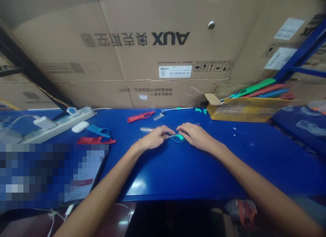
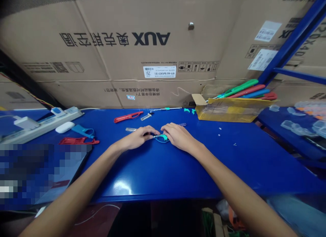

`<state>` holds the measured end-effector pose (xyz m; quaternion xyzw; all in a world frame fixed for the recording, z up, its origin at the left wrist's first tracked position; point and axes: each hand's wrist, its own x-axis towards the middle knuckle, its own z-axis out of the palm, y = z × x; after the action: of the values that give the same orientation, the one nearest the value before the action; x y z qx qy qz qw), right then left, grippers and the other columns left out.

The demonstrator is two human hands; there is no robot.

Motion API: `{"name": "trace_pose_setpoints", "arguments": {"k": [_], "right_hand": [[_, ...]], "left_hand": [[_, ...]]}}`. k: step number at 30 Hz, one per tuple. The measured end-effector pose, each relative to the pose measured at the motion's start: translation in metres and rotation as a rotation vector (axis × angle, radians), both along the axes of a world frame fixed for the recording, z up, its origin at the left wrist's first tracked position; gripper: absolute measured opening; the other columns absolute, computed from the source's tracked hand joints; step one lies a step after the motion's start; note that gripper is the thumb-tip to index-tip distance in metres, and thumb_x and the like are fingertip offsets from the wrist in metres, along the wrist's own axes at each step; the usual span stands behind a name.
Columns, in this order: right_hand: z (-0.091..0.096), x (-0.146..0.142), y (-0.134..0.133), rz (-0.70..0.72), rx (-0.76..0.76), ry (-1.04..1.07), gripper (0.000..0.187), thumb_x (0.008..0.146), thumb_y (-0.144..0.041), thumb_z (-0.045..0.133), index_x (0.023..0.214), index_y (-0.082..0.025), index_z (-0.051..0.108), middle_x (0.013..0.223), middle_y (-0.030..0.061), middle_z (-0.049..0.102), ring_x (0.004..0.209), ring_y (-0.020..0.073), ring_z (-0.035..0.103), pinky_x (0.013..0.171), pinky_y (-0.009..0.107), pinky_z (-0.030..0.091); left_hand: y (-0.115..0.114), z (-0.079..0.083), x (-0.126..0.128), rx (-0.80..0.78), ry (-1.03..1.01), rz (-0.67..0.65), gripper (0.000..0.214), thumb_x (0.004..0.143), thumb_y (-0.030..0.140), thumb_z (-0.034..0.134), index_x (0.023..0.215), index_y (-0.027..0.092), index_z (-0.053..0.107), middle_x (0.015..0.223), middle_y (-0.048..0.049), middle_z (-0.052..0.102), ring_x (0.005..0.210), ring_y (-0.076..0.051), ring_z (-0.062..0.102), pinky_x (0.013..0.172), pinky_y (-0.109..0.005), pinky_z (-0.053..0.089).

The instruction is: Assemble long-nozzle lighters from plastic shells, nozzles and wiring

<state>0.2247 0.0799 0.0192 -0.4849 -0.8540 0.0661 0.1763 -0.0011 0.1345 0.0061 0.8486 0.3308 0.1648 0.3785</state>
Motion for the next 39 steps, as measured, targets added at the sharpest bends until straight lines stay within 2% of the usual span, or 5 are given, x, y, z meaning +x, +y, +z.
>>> {"name": "trace_pose_setpoints", "arguments": {"k": [14, 19, 24, 31, 39], "right_hand": [[-0.014, -0.001, 0.004, 0.009, -0.032, -0.022, 0.029, 0.103, -0.017, 0.037, 0.123, -0.018, 0.058, 0.117, 0.0139, 0.066, 0.109, 0.0266, 0.060, 0.096, 0.043, 0.046], [-0.010, 0.000, 0.004, -0.026, -0.099, 0.011, 0.026, 0.104, -0.020, 0.040, 0.122, -0.018, 0.059, 0.112, 0.0119, 0.068, 0.105, 0.0251, 0.060, 0.093, 0.041, 0.044], [-0.006, 0.003, 0.002, -0.014, -0.081, 0.041, 0.025, 0.103, -0.022, 0.043, 0.122, -0.020, 0.059, 0.110, 0.0096, 0.069, 0.103, 0.0241, 0.061, 0.092, 0.039, 0.042], [-0.006, 0.003, 0.001, 0.067, -0.058, 0.037, 0.025, 0.104, -0.022, 0.038, 0.119, -0.022, 0.058, 0.112, 0.0093, 0.067, 0.101, 0.0234, 0.060, 0.088, 0.038, 0.042], [-0.010, 0.000, 0.001, 0.080, -0.073, -0.036, 0.034, 0.094, -0.002, 0.037, 0.115, -0.020, 0.056, 0.112, 0.0105, 0.063, 0.101, 0.0239, 0.056, 0.090, 0.039, 0.043]], "left_hand": [[0.001, -0.004, 0.007, -0.071, -0.011, 0.112, 0.035, 0.085, 0.006, 0.052, 0.109, 0.016, 0.075, 0.121, -0.0104, 0.071, 0.108, -0.022, 0.066, 0.101, -0.037, 0.050], [-0.001, -0.002, 0.010, -0.160, -0.003, 0.156, 0.036, 0.082, 0.006, 0.053, 0.109, 0.015, 0.075, 0.114, -0.0083, 0.074, 0.094, -0.020, 0.067, 0.088, -0.032, 0.053], [-0.001, -0.001, 0.012, -0.214, 0.002, 0.172, 0.037, 0.083, 0.006, 0.051, 0.112, 0.013, 0.074, 0.103, -0.0074, 0.075, 0.092, -0.019, 0.066, 0.088, -0.032, 0.053], [0.001, -0.006, 0.008, -0.058, 0.007, 0.126, 0.033, 0.087, 0.010, 0.052, 0.108, 0.017, 0.076, 0.117, -0.0089, 0.073, 0.103, -0.022, 0.067, 0.096, -0.035, 0.051], [0.000, -0.005, 0.007, -0.024, 0.030, 0.121, 0.031, 0.088, 0.008, 0.051, 0.107, 0.017, 0.074, 0.114, -0.0088, 0.072, 0.099, -0.021, 0.067, 0.093, -0.034, 0.052]]}}
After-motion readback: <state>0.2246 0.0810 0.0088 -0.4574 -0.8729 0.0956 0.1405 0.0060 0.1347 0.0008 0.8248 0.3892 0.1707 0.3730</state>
